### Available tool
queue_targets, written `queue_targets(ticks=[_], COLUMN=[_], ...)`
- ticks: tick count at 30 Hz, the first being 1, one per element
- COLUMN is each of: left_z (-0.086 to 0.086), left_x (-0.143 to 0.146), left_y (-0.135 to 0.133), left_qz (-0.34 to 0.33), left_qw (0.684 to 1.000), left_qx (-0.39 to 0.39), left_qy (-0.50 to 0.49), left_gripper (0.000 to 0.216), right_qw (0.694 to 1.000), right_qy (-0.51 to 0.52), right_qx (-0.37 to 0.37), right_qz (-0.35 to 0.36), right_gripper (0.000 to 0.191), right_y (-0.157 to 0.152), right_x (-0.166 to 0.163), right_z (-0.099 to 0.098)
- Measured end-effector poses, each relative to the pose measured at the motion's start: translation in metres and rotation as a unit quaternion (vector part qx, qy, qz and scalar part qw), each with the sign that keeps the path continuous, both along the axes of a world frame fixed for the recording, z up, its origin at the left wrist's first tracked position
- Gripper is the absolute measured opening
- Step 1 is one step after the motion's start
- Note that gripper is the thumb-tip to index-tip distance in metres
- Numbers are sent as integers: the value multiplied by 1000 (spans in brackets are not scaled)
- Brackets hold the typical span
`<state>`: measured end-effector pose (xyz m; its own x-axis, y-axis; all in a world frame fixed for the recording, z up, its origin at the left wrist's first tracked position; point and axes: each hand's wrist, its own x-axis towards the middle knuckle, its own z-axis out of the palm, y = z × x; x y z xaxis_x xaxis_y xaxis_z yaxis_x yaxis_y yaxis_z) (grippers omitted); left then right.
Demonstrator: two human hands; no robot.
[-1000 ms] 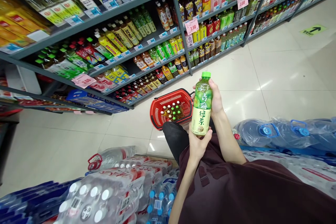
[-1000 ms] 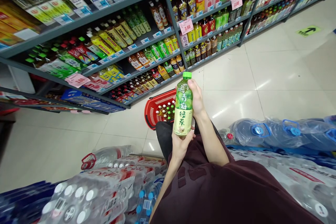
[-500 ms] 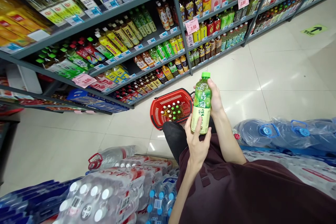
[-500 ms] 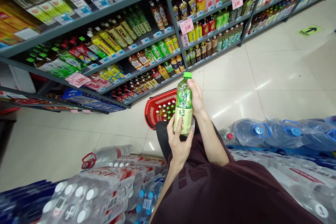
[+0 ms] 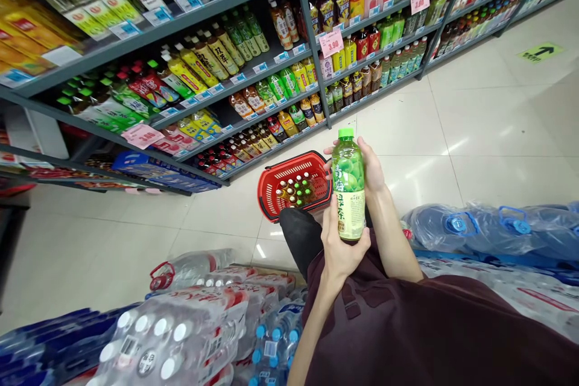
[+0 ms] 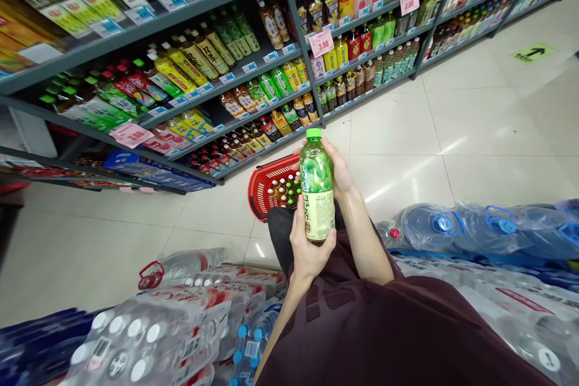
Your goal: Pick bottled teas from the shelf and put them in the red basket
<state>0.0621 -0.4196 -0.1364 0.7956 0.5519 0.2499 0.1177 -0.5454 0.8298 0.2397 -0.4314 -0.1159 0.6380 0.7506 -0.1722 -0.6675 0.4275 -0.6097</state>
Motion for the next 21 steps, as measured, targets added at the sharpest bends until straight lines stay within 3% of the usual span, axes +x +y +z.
queue_targets(ticks=[4,8,13,21], left_z=[4,3,-1,0], left_x=[-3,-3,-4,-3], left_y=[3,9,12,8], left_qz=[-34,-77,-84,-1], left_qw=[997,989,981,995], left_qx=[-66,-125,-175,-99], left_qy=[23,23,29,28], left_gripper=[93,96,96,81], right_qw=[999,998,998,995], right_qy=[27,46,60,75], right_qx=[35,30,15,0], right_qz=[22,1,-3,-64], right_gripper=[43,37,34,38], right_y=[0,-1,-1,3], right_x=[3,6,5,4], right_z=[-5,-4,3,2])
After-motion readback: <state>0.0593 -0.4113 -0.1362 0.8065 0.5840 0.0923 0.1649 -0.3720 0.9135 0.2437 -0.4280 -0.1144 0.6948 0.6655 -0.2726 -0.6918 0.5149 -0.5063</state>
